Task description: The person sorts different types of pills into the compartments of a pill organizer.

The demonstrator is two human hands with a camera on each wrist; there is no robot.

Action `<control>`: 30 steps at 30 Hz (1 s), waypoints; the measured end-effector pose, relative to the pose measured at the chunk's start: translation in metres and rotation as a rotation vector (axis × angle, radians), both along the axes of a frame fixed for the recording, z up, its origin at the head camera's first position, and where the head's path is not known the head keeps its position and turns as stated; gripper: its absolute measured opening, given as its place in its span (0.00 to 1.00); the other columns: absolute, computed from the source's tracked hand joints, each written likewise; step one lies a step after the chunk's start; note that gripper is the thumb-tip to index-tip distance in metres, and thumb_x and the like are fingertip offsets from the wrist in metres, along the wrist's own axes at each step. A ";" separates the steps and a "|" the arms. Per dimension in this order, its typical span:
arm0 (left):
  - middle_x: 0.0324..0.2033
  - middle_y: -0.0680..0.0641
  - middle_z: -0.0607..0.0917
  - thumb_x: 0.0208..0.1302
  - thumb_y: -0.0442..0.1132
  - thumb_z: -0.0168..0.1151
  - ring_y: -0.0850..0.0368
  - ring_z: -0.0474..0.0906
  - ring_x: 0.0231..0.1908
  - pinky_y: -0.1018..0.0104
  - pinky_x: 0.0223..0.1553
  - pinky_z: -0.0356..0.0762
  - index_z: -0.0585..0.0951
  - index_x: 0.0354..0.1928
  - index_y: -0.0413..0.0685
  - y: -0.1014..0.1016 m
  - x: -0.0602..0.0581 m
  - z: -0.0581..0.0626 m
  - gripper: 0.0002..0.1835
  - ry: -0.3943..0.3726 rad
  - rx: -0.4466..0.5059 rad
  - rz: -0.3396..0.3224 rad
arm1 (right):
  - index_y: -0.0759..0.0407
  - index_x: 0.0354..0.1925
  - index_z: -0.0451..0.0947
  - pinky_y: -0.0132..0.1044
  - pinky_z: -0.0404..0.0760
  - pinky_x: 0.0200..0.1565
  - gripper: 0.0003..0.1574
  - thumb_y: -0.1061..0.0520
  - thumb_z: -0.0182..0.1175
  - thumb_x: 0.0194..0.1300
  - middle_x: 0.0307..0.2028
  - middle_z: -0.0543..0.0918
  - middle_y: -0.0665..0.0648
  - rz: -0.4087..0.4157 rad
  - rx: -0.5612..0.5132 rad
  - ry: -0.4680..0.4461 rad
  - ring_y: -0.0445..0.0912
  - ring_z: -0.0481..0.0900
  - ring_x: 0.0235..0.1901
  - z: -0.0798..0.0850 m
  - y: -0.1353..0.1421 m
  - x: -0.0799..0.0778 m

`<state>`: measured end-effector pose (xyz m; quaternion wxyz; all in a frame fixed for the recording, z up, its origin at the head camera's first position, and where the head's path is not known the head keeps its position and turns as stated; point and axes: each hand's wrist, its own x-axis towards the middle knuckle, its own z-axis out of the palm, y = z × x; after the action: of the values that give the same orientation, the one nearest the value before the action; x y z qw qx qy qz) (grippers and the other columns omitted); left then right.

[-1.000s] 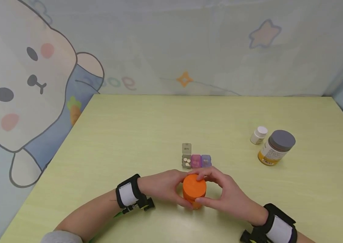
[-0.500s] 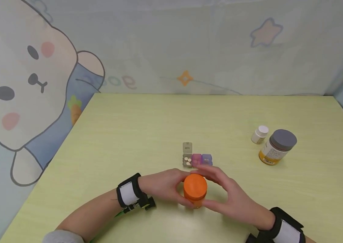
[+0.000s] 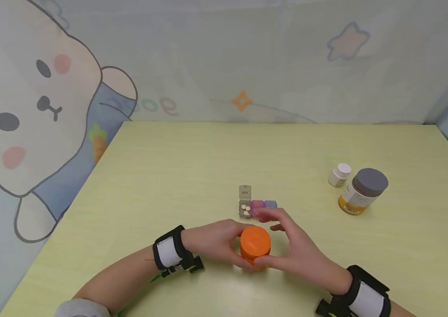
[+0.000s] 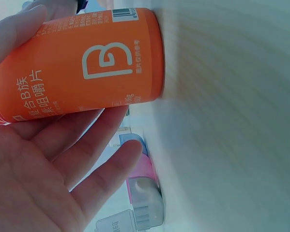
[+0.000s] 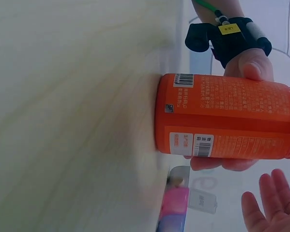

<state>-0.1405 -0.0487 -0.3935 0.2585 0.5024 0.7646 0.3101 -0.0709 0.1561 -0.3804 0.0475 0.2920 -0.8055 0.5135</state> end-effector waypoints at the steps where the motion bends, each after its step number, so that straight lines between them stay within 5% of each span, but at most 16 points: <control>1: 0.40 0.68 0.74 0.52 0.57 0.62 0.75 0.68 0.39 0.78 0.44 0.63 0.70 0.50 0.62 0.000 0.000 -0.001 0.24 0.006 0.002 -0.005 | 0.55 0.64 0.54 0.37 0.68 0.49 0.55 0.61 0.72 0.40 0.57 0.67 0.52 0.018 -0.002 -0.016 0.45 0.64 0.55 0.003 -0.005 -0.001; 8: 0.42 0.65 0.73 0.53 0.56 0.62 0.71 0.67 0.37 0.79 0.43 0.62 0.68 0.54 0.59 0.000 -0.002 -0.004 0.27 0.070 -0.002 -0.018 | 0.53 0.69 0.43 0.37 0.61 0.56 0.62 0.61 0.70 0.44 0.64 0.59 0.61 0.104 -0.036 -0.090 0.47 0.58 0.61 0.016 -0.029 -0.003; 15: 0.44 0.66 0.74 0.52 0.55 0.64 0.76 0.67 0.42 0.80 0.47 0.60 0.68 0.55 0.57 0.001 -0.001 -0.004 0.29 0.052 0.015 -0.010 | 0.58 0.69 0.44 0.32 0.55 0.58 0.59 0.65 0.67 0.46 0.64 0.61 0.60 0.153 -0.073 -0.065 0.50 0.54 0.64 0.004 -0.019 0.005; 24: 0.41 0.68 0.75 0.50 0.58 0.63 0.78 0.67 0.41 0.80 0.46 0.60 0.70 0.53 0.59 0.001 0.001 -0.001 0.29 0.047 -0.012 0.034 | 0.61 0.66 0.53 0.31 0.62 0.54 0.49 0.71 0.63 0.48 0.57 0.71 0.56 0.006 -0.037 -0.015 0.44 0.66 0.57 -0.013 0.015 0.020; 30: 0.41 0.68 0.75 0.50 0.59 0.63 0.78 0.67 0.42 0.80 0.47 0.60 0.71 0.52 0.60 0.001 0.001 -0.002 0.28 0.054 0.003 0.032 | 0.58 0.59 0.63 0.32 0.66 0.51 0.44 0.67 0.68 0.43 0.45 0.77 0.49 -0.094 0.027 0.058 0.40 0.73 0.46 -0.010 0.017 0.012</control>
<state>-0.1394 -0.0479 -0.3959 0.2319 0.4987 0.7789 0.3015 -0.0585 0.1733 -0.3906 0.0911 0.2691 -0.8235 0.4910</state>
